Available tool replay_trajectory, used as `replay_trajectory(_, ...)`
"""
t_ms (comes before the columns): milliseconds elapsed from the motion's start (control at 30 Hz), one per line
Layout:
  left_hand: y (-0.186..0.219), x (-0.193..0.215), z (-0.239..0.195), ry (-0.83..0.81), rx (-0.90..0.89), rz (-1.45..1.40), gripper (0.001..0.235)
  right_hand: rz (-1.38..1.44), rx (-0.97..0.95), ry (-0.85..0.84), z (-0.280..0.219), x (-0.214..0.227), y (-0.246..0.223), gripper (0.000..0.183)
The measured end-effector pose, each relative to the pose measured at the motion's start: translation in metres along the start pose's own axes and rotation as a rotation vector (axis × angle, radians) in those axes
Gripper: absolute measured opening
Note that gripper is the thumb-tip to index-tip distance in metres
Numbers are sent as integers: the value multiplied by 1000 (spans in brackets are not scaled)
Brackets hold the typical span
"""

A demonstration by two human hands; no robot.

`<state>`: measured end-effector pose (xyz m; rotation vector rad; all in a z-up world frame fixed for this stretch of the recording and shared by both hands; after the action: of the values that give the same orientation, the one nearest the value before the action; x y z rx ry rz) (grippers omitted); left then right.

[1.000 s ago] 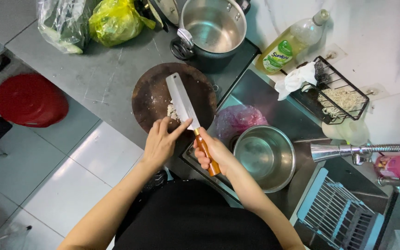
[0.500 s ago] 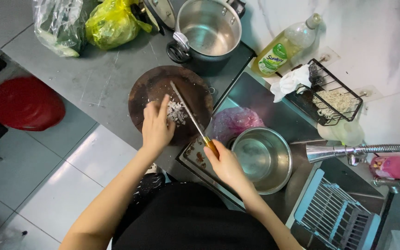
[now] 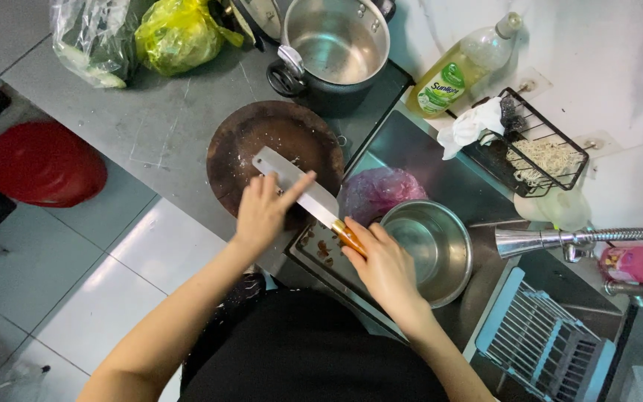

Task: Peeling and finely chopping shallots on a wooden cutting board in a kitchen.

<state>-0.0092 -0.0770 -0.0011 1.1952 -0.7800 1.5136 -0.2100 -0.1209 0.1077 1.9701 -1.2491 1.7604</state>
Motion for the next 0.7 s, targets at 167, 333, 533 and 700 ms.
replay_trajectory(167,-51,1,21,-46,151,-185,69,213,-5,-1,-31,14,25,51)
replay_trajectory(333,-78,-10,41,-26,221,-419,51,861,-177,-82,-27,-41,83,47)
replay_trajectory(533,-79,-54,52,-228,190,-564,39,1303,-370,39,1,-103,105,42)
replay_trajectory(700,-58,-50,51,-589,88,-486,79,1363,-408,-154,-5,-141,91,42)
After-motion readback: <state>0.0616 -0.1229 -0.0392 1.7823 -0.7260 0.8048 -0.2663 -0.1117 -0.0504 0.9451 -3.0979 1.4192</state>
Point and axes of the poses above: each hand's wrist, its own z-axis towards the middle knuckle, its own x-axis out of the back of the hand, y = z × x, the point moved 7 cm from there along z, towards the middle knuckle, and after that the axes turned 11 degrees about x, right-handed, at the moved point
